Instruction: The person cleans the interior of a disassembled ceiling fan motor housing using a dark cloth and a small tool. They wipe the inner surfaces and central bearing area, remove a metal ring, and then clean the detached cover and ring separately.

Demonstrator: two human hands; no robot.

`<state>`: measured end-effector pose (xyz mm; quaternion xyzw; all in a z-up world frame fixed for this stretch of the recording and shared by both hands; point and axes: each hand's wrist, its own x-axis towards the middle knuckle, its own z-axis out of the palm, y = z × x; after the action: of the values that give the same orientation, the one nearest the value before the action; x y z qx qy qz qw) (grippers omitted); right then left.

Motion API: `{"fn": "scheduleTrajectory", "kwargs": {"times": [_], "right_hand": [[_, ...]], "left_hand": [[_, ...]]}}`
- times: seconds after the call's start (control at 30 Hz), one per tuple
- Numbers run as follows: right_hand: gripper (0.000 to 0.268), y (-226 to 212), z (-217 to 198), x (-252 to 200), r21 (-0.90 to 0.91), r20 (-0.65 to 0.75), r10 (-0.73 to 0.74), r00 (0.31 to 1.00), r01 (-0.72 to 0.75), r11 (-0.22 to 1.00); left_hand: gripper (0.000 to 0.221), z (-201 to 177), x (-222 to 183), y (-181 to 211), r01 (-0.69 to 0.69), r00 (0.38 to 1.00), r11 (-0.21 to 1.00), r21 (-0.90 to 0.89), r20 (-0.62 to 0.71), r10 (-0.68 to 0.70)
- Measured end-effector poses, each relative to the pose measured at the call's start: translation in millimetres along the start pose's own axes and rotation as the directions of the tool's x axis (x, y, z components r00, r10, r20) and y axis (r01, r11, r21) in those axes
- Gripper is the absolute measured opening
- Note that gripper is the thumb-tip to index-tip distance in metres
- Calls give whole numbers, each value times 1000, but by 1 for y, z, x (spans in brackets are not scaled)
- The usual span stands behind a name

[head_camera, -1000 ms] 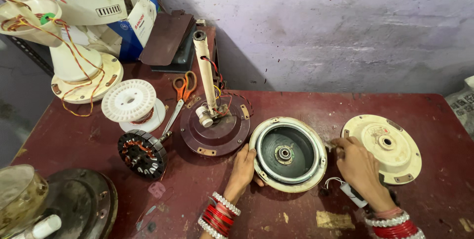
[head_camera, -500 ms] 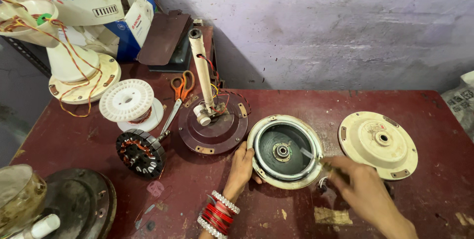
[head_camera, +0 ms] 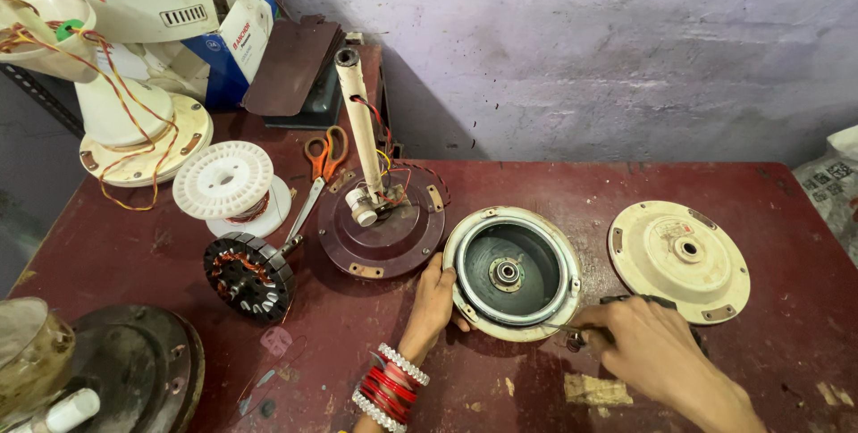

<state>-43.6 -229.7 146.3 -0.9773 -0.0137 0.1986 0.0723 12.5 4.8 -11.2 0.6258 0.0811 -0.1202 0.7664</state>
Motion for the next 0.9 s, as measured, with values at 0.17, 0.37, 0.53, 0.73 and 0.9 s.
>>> {"fn": "scheduleTrajectory", "kwargs": {"times": [0.17,0.37,0.53,0.73,0.9], "right_hand": [[17,-8,-10,22,-159,54,-108,993,115,981],[11,-28,-8,44,-294,64,-257,964,264,918],[17,-11,19,15,-279,9,-159,987,155,948],[46,24,90,-16,63,-352,-36,935,62,996],[49,43,141,-16,42,-520,-83,850,123,991]], "left_hand": [[38,0,0,0,-7,1000,1000,-16,22,7],[40,-1,-2,3,4,999,999,-48,33,-3],[42,2,-2,0,12,1000,996,-89,9,-11],[41,1,1,-4,6,998,992,-126,56,1],[40,-1,3,-6,1,998,994,-112,61,6]]}}
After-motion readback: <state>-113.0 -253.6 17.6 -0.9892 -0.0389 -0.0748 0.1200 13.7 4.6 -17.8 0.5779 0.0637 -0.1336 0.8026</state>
